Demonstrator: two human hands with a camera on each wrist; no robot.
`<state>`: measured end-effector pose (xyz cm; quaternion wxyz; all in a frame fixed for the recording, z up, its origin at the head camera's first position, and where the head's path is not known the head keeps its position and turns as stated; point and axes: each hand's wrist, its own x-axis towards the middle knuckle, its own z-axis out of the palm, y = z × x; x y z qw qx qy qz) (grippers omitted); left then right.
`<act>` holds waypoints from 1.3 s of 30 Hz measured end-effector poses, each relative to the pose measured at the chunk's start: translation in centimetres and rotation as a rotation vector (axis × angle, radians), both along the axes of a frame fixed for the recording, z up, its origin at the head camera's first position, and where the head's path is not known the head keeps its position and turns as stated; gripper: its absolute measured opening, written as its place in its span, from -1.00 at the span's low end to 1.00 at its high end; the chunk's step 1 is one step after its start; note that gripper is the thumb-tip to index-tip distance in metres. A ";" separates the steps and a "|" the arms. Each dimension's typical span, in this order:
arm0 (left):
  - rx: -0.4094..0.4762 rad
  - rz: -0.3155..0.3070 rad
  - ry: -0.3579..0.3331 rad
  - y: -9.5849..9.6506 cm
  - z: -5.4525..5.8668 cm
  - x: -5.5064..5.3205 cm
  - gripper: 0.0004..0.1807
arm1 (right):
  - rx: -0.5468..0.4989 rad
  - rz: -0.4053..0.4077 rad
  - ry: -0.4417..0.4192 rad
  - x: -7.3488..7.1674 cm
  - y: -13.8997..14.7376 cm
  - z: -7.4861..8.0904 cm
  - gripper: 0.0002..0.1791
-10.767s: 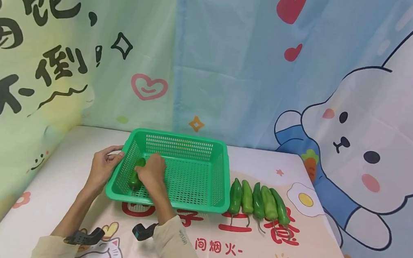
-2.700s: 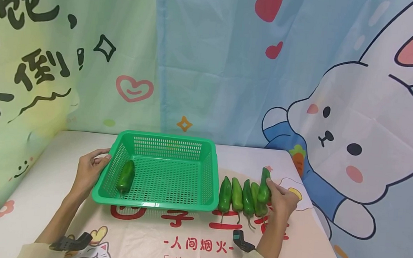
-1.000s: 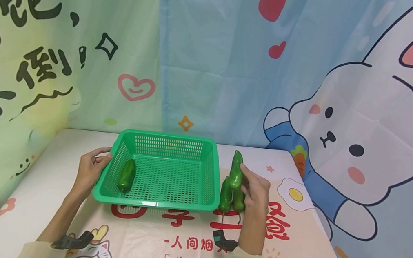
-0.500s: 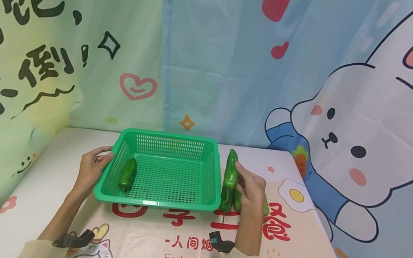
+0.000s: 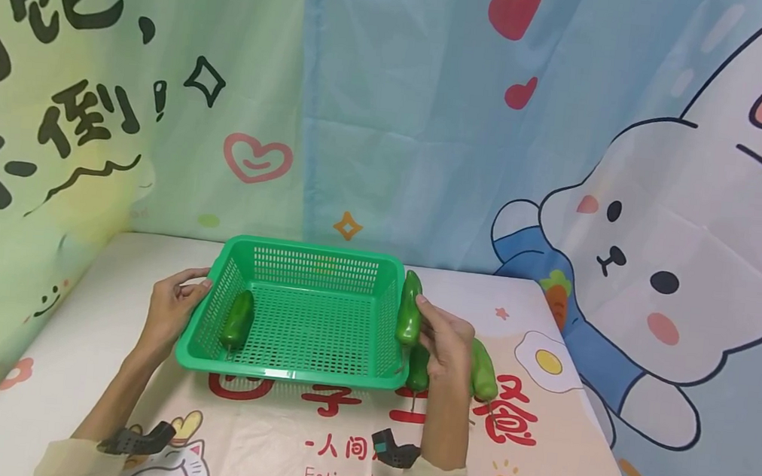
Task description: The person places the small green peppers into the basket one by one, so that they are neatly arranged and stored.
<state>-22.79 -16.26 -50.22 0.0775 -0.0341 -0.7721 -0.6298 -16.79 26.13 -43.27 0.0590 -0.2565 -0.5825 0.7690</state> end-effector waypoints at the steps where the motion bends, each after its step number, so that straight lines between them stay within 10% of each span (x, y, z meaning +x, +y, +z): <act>1: -0.001 -0.001 0.000 0.0 0.0 0.0 -0.57 | 0.005 0.005 0.004 -0.1 -0.2 0.0 -0.87; 39: -0.011 0.009 0.004 0.0 -0.2 0.1 -0.58 | 0.079 0.042 0.000 -0.8 -4.4 -0.1 -0.43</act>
